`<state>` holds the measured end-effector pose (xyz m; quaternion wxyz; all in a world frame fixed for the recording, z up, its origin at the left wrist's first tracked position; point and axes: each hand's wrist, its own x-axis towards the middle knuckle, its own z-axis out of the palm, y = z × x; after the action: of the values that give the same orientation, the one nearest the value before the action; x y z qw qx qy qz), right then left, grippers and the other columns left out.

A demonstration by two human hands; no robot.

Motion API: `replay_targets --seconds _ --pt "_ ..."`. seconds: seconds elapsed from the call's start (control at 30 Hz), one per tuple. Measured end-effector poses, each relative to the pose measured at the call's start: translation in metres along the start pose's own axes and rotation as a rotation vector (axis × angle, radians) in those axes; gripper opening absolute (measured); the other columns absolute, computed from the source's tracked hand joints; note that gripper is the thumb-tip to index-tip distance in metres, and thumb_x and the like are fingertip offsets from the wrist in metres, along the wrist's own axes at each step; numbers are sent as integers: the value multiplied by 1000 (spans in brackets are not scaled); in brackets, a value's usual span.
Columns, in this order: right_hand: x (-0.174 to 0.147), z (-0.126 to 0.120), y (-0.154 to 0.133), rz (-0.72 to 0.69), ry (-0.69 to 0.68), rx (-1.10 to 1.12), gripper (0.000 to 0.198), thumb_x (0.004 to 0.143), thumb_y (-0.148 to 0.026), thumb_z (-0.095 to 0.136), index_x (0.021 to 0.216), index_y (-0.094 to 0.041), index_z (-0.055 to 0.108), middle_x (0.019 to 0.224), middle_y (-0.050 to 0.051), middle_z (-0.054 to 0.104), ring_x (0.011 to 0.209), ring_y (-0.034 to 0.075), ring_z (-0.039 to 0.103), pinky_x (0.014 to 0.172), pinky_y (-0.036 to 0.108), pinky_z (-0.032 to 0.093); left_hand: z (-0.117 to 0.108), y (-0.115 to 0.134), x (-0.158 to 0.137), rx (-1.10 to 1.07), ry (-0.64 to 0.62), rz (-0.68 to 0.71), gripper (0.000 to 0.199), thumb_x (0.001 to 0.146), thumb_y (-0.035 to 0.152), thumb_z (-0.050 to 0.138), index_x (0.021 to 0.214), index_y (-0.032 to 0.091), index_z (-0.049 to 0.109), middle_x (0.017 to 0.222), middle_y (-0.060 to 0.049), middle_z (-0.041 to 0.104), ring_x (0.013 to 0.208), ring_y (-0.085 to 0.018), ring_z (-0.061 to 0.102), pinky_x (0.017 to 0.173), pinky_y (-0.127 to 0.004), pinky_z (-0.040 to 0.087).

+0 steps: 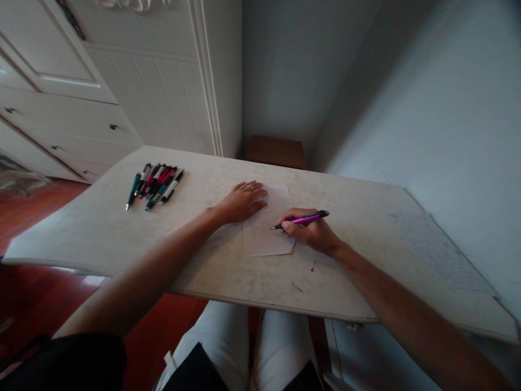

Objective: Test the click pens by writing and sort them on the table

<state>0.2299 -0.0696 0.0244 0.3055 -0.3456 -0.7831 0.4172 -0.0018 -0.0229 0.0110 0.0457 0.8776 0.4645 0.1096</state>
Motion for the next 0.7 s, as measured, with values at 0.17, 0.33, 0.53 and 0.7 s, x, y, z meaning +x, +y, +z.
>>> replay_targets --seconds 0.17,0.33,0.53,0.7 --pt "0 -3 4 56 90 109 25 84 -39 59 86 -14 64 70 4 66 58 13 59 54 24 48 0 0 0 0 9 10 41 97 41 39 129 19 56 142 -12 49 135 -24 41 113 -42 29" --pt "2 -4 6 28 70 12 24 84 -39 59 84 -15 64 70 3 64 60 13 58 55 24 46 1 0 1 -3 5 7 40 97 41 39 128 21 55 143 -11 48 135 -24 40 113 -43 29" --pt "3 -7 7 14 105 -80 25 85 -39 58 79 -16 64 67 3 63 59 13 56 55 25 44 2 0 0 3 -2 3 42 97 41 40 130 18 54 144 -13 47 136 -25 39 114 -43 27" --pt "5 -12 11 59 204 -107 39 88 -48 55 66 -16 59 57 1 59 50 12 51 50 24 39 3 -1 0 0 11 -5 42 97 42 39 129 19 55 143 -11 48 139 -26 35 115 -42 26"
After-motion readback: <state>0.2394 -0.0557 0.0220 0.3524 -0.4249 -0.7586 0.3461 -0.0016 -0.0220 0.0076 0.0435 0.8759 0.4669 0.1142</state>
